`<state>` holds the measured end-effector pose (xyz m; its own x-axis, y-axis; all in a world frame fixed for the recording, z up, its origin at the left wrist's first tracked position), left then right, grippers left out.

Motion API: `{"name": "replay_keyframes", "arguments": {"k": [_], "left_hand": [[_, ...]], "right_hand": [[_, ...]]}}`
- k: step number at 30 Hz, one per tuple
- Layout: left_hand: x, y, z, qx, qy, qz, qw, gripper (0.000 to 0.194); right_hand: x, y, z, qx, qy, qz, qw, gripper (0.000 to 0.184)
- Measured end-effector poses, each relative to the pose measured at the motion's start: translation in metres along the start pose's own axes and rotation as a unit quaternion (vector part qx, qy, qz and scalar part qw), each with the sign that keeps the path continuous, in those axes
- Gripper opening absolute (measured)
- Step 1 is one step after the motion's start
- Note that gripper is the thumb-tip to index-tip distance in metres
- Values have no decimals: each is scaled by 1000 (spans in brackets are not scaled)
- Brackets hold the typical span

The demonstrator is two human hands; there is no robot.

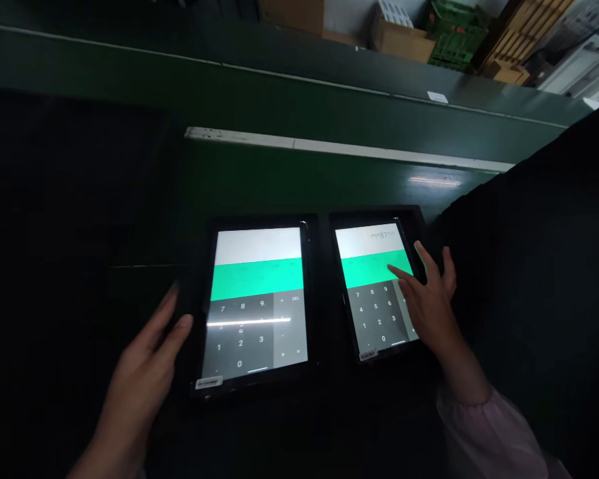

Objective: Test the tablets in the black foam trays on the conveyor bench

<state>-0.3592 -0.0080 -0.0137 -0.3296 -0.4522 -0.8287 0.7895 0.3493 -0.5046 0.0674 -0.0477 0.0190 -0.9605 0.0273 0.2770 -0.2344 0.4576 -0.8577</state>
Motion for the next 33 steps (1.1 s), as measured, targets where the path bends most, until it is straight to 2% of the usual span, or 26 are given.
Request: {"name": "replay_keyframes", "arguments": {"k": [3,6,8,10,12,14,17,19,22,26,28,33], "left_hand": [[16,14,-11,66,24,37,997,67],[29,29,-17,116,89,43,988,81],[34,36,-16,134,120,38,983,80],[37,39,-14,139,124,46,981,76],[37,42,-13,142,96,77,982,72],[35,45,-17,144,53,133,979,69],[29,50,-27,130,-1,216,968,70],[24,53,-34,121,-11,234,964,67],[18,57,-40,112,-4,223,968,60],[10,64,-43,117,10,192,974,57],[5,69,-43,130,21,180,975,61],[1,74,-40,144,46,159,976,74]], "right_hand": [[3,-14,-3,-65,8,-22,998,39],[31,-13,-4,-92,-11,-46,995,38],[65,1,-1,-63,-48,-64,995,36],[101,21,4,-10,-80,-78,994,34],[128,41,8,35,-96,-74,992,34],[144,54,10,46,-103,-61,992,35],[151,66,8,32,-109,-49,992,36],[153,73,8,34,-120,-35,992,38],[153,77,7,36,-139,-19,989,39],[143,67,3,3,-94,-44,995,36],[142,65,2,-1,-86,-55,995,35],[156,71,4,33,-132,-44,990,38]]}}
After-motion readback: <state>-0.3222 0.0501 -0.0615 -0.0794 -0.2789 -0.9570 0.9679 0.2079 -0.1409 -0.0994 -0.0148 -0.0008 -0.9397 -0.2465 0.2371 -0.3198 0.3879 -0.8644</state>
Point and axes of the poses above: each hand's wrist, its own z-axis away from the middle knuckle, its own y-axis out of the palm, x = y × z, the point moved 9 cm from there along -z, towards the middle knuckle, and after that the axes turned 6 degrees about -x, right-handed, at the moved point
